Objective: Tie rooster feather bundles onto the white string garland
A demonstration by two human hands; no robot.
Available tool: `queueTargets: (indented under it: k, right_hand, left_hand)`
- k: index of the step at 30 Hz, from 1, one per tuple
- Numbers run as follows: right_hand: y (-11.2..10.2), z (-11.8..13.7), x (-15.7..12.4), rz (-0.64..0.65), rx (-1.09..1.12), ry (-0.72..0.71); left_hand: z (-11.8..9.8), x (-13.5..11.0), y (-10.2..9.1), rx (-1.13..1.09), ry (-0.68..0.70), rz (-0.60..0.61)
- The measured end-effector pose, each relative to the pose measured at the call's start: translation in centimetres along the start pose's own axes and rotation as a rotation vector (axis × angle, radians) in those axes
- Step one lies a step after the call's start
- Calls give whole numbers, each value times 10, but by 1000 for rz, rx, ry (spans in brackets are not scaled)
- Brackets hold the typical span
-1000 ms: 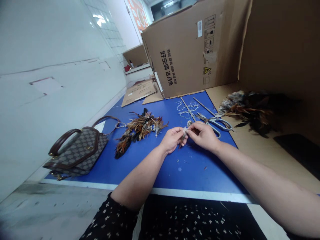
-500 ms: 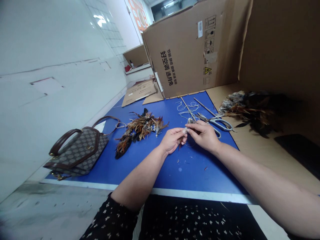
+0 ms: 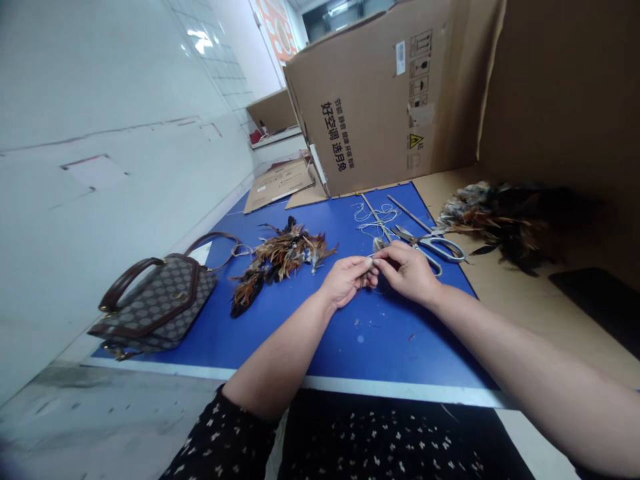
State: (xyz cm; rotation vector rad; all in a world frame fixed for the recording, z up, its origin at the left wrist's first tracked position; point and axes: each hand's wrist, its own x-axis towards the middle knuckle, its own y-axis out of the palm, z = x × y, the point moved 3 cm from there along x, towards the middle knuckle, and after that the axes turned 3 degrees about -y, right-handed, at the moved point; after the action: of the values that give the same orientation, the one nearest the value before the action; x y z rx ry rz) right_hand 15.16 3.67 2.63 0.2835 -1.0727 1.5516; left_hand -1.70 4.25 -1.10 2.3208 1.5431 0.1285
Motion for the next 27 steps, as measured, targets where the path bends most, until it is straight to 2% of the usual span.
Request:
queueTargets:
  k: [3, 10, 14, 16, 17, 19, 21, 23, 27]
  right_hand:
    - [-5, -1, 2, -45, -4, 39]
    - [-19, -30, 1, -295, 48, 306]
    - [-24, -43, -1, -367, 43, 330]
    - [-26, -45, -1, -371, 24, 325]
    - [-26, -45, -1, -360, 7, 317]
    - [-25, -40, 0, -300, -46, 280]
    - [-20, -32, 1, -202, -93, 202]
    - [-14, -22, 2, -109, -95, 112]
    - [-3, -7, 0, 16, -32, 3]
  left_hand:
    - [-2, 0, -1, -4, -12, -11]
    - [-14, -4, -6, -29, 66, -41]
    - [-15, -2, -11, -3, 96, -111]
    - [-17, 1, -19, -7, 152, -242]
    - [-19, 1, -25, -4, 204, -347]
    - [-27, -2, -35, 59, 353, -577]
    - [-37, -8, -37, 221, 512, -687]
    - [-44, -14, -29, 407, 582, -599]
    - [-41, -18, -4, 620, 514, -272]
